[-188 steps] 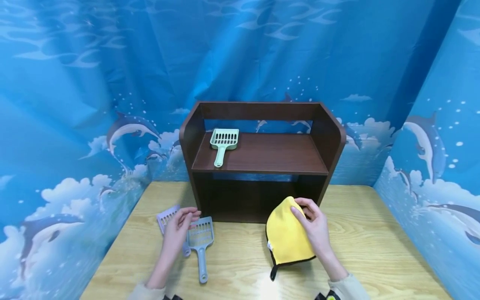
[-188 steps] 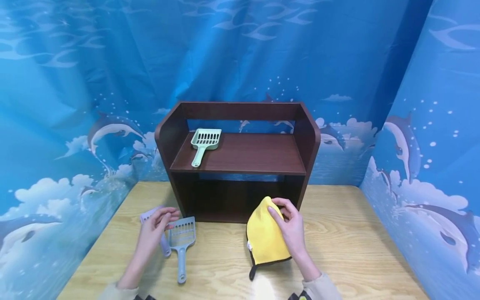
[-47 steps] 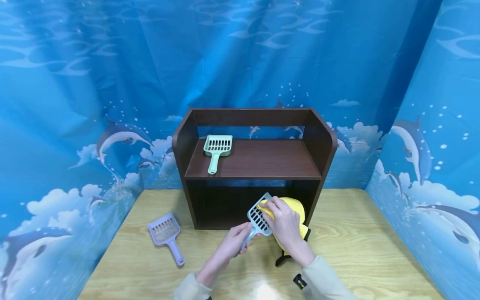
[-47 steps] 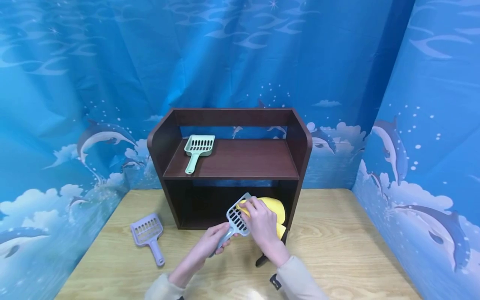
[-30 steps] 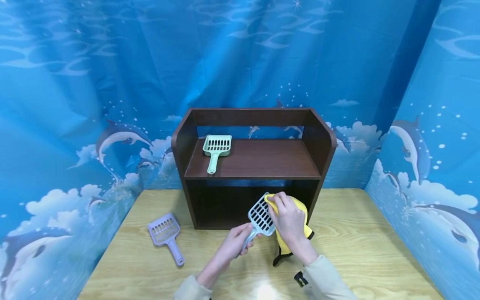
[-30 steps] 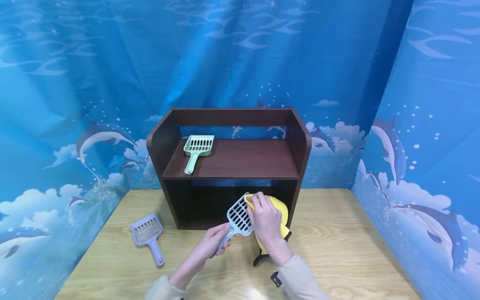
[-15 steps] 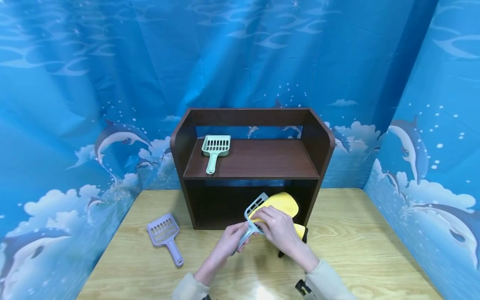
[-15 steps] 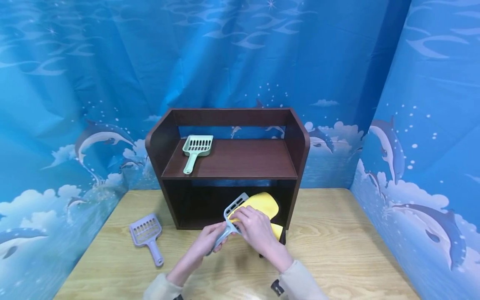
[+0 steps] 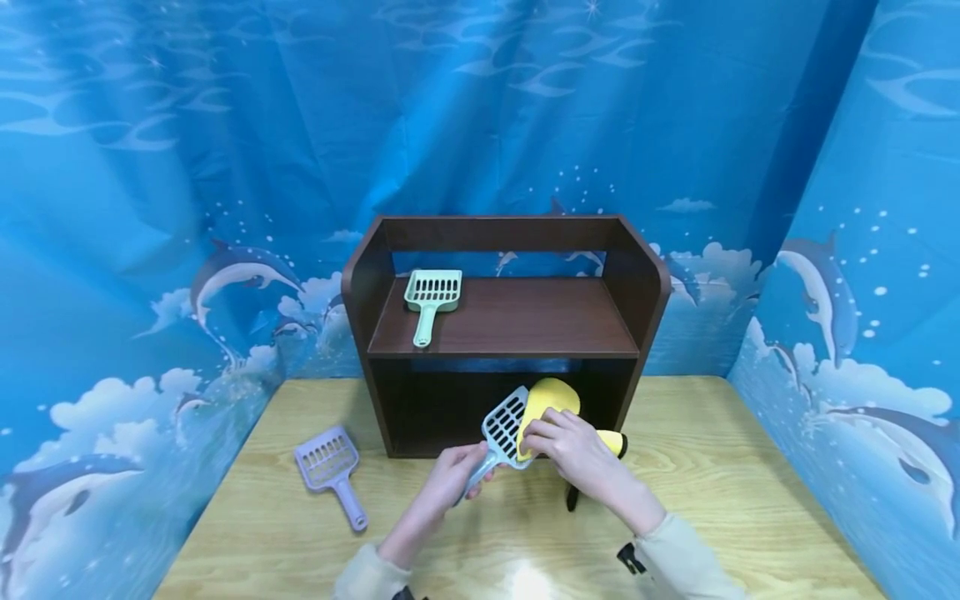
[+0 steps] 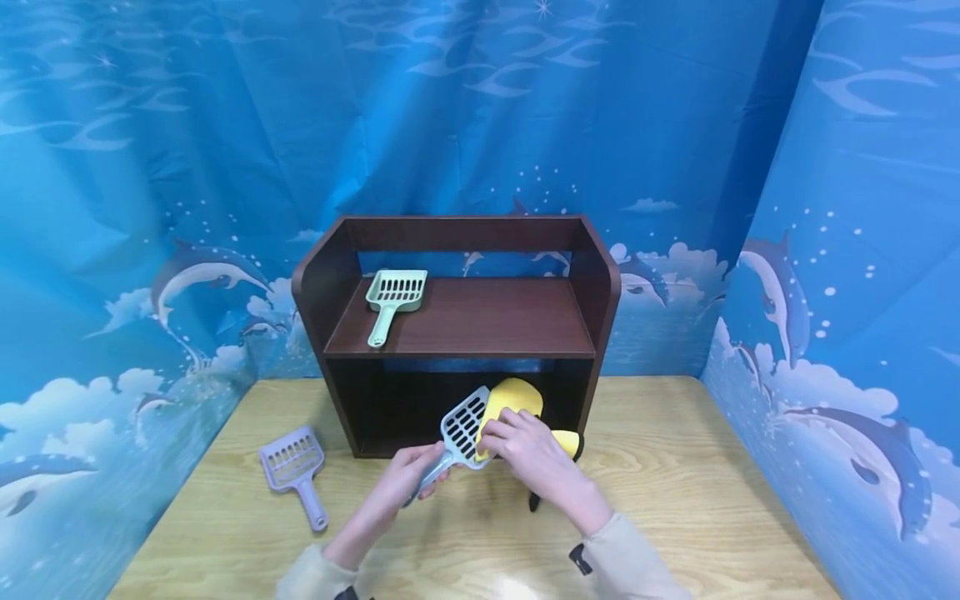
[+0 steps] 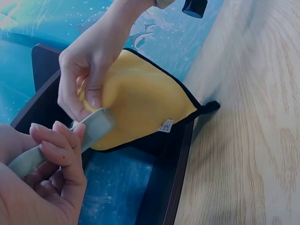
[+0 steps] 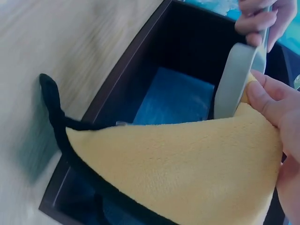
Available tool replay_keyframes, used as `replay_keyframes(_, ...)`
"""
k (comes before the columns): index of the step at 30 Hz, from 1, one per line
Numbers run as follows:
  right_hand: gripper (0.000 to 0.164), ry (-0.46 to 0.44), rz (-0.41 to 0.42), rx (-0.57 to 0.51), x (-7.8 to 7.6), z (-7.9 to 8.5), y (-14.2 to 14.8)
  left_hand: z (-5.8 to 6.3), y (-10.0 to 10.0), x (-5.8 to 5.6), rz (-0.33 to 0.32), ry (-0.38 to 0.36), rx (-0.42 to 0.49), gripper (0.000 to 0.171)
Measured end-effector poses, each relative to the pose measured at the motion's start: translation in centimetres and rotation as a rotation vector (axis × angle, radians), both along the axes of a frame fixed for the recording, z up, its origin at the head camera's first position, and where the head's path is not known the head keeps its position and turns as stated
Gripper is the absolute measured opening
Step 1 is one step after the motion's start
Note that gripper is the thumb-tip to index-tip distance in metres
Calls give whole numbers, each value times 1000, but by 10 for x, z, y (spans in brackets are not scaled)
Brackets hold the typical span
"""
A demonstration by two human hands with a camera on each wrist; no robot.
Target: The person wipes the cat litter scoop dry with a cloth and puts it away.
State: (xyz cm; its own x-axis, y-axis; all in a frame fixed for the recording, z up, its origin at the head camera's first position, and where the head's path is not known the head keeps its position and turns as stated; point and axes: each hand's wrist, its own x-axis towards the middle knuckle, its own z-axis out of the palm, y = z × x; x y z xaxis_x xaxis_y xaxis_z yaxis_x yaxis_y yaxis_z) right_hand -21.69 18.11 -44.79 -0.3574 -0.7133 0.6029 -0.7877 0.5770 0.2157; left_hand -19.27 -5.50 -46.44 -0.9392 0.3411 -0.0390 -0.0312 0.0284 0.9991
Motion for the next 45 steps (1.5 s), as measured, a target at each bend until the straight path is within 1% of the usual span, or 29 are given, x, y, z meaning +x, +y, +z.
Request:
replay_keyframes(2, 32, 3, -6, 5, -2, 1, 4, 0, -2, 0, -7, 2, 4, 43)
replay_keyframes(4, 39, 0, -15, 2, -4, 2, 8, -1, -4, 0, -12, 1, 7, 42)
replay_keyframes(6, 41, 9, -28, -10, -4, 3, 12, -1, -8, 0, -18, -2, 8, 43)
replay_keyframes(9, 36, 27, -44, -45, -5, 2, 17, -2, -12, 1, -30, -10, 6, 43)
replay_keyframes(11, 34, 45, -38, -64, -5, 0, 18, -2, -15, 1, -37, -20, 1, 44)
replay_keyframes(14, 27, 76, -24, -70, -5, -3, 16, -2, -15, 1, -49, -28, -6, 43)
replay_keyframes(16, 23, 108, -32, -65, -5, -5, 11, -2, -14, 2, -60, -29, -5, 43)
replay_keyframes(19, 21, 141, -68, -76, -5, -5, 3, -2, -9, 3, -84, -25, 3, 44)
replay_keyframes(22, 21, 169, -132, -90, -7, -5, -5, -2, -4, 4, -104, -21, 1, 43)
replay_keyframes(24, 17, 175, -177, -101, -7, -4, -9, -3, -2, 4, -102, -20, -4, 43)
replay_keyframes(27, 14, 161, -222, -111, -8, -4, -11, -5, -3, 5, -76, -22, -1, 41)
replay_keyframes(29, 12, 137, -226, -125, -7, -5, -10, -6, -4, 5, -55, -25, 12, 41)
replay_keyframes(32, 16, 95, -219, -156, -4, -8, -4, -8, -8, 5, -13, -34, 30, 41)
replay_keyframes(34, 17, 50, -207, -208, -2, -10, 0, -9, -12, 4, 4, -44, 35, 42)
replay_keyframes(36, 18, -7, -203, -282, 1, -12, 4, -10, -16, 4, 10, -48, 30, 44)
replay_keyframes(38, 19, -75, -203, -382, 3, -13, 8, -10, -19, 4, -5, -47, 30, 46)
replay_keyframes(42, 24, -206, -217, -588, 5, -15, 15, -8, -24, 4, -54, -29, 34, 50)
replay_keyframes(45, 23, -348, -188, -745, 6, -18, 18, -7, -25, 3, -97, -14, 34, 51)
